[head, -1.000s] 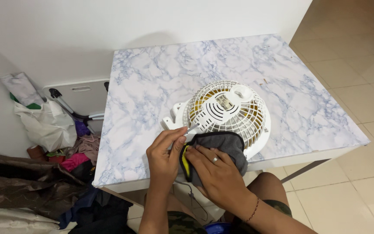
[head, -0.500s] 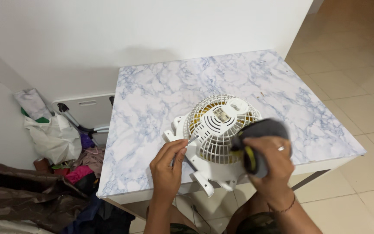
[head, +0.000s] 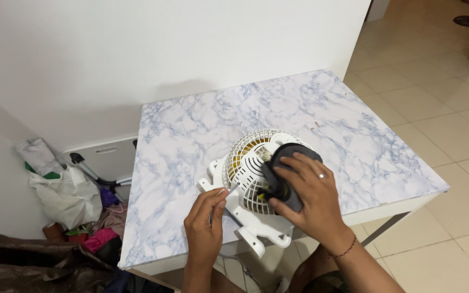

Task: The person wipes the yellow and blue plastic casing and the white grilles of a small desk fan using a dark cloth.

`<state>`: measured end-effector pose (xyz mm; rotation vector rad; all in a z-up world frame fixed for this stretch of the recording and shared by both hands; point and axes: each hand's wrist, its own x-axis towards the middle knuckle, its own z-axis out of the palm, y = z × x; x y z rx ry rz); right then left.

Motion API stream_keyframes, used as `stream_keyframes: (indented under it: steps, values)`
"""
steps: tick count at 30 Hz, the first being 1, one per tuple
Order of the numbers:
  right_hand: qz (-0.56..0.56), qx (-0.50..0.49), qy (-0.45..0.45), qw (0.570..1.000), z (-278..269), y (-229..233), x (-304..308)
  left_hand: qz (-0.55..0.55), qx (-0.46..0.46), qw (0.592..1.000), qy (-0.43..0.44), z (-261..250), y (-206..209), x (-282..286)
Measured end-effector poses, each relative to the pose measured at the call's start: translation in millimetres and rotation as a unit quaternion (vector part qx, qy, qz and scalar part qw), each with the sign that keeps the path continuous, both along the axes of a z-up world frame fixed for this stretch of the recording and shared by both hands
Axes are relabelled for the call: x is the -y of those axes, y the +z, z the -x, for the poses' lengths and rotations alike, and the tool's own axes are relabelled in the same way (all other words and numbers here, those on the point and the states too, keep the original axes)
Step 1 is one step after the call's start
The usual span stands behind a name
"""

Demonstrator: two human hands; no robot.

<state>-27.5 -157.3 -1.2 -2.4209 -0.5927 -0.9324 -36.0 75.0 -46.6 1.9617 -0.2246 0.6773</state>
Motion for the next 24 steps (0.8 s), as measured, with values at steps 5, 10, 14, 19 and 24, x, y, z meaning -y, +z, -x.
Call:
stream_keyframes:
  steps: [5, 10, 14, 19, 24]
  values:
    - [-0.111, -0.019, 0.045, 0.993, -16.0, -3.2, 24.2, -0.024, 0.012, 1.000, -0.005, 1.3, 5.2, -0.4]
    - [-0.120, -0.003, 0.066, 0.991, -6.0, -8.2, 29.6, -0.142, 0.044, 0.986, 0.074, 1.8, 22.4, 15.7]
    - [-0.147, 0.000, 0.044, 0.988, 10.9, -12.1, 26.3, -0.196, 0.124, 0.971, 0.054, -3.2, 35.1, 52.4]
    - [-0.204, -0.035, 0.054, 0.977, 14.8, -24.7, 36.9, -0.180, 0.067, 0.977, -0.093, -17.0, 45.9, 104.4]
    - [-0.452, -0.225, 0.036, 0.862, -4.2, -49.5, 74.7, -0.191, 0.074, 0.975, -0.090, -15.7, 48.7, 103.4]
